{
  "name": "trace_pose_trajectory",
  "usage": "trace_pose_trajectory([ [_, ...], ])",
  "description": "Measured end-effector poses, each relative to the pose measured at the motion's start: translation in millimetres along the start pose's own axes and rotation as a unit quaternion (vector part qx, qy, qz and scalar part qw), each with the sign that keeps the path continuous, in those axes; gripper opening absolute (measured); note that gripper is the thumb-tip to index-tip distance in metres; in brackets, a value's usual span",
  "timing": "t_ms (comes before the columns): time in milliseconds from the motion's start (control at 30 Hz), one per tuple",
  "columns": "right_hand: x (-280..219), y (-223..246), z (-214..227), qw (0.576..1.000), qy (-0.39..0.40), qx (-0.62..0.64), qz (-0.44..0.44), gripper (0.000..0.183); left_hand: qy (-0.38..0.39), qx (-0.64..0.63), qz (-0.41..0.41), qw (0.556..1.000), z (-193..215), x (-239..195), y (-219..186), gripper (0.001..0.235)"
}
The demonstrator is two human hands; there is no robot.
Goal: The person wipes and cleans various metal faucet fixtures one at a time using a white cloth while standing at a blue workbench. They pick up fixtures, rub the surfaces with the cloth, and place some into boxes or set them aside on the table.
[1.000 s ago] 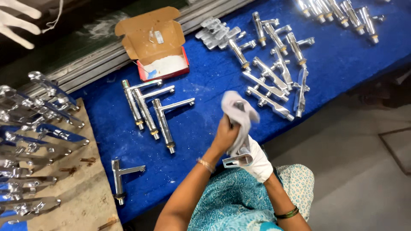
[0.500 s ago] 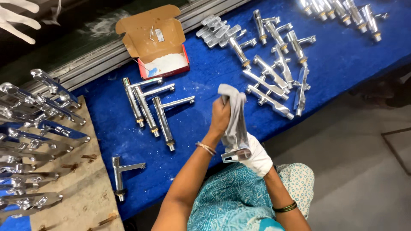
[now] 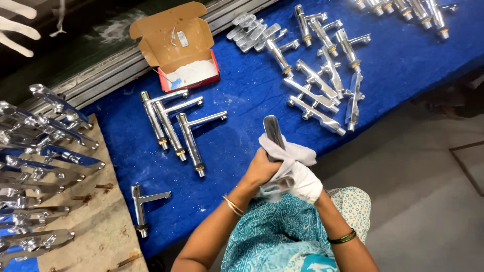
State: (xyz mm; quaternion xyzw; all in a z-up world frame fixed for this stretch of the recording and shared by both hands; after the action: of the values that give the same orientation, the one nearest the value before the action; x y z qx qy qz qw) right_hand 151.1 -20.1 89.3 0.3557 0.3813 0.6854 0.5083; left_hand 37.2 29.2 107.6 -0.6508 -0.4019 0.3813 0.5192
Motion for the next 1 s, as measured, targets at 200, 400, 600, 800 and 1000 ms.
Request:
trace_pose_trajectory([
  [200, -3, -14, -1, 0.994, 0.067, 0.046, -0.070, 0.024, 0.117, -0.058, 0.037, 0.991, -7, 9, 8, 0.066],
  [400, 1, -16, -10, 0.993, 0.084, -0.074, 0.028, 0.022, 0.062, -0.036, 0.051, 0.996, 6, -2, 10, 0.069],
  [600, 4, -18, 4, 0.997, 0.009, 0.074, 0.017, 0.054, 0.036, -0.004, 0.021, 0.999, -2, 14, 30, 0.073],
  [800, 9, -6, 6, 0.990, 0.034, 0.136, -0.021, 0.044, 0.057, -0.009, 0.053, 0.997, 36, -10, 38, 0.060],
  [1000, 15, 8, -7, 0.987, 0.032, 0.157, -0.013, 0.049, -0.119, 0.060, -0.095, 0.986, 21, 13, -16, 0.043],
])
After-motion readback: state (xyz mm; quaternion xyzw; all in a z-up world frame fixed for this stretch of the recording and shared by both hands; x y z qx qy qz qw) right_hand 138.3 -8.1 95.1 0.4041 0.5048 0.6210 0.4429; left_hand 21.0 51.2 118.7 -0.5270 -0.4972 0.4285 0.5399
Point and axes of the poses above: each hand's wrist, its own x-axis towards the middle knuckle, its own z-axis out of the back of the hand, y = z × x, the point moved 7 cm from there along x, towards the middle knuckle, and after that the axes turned 7 degrees about -y, right-handed, at the moved point
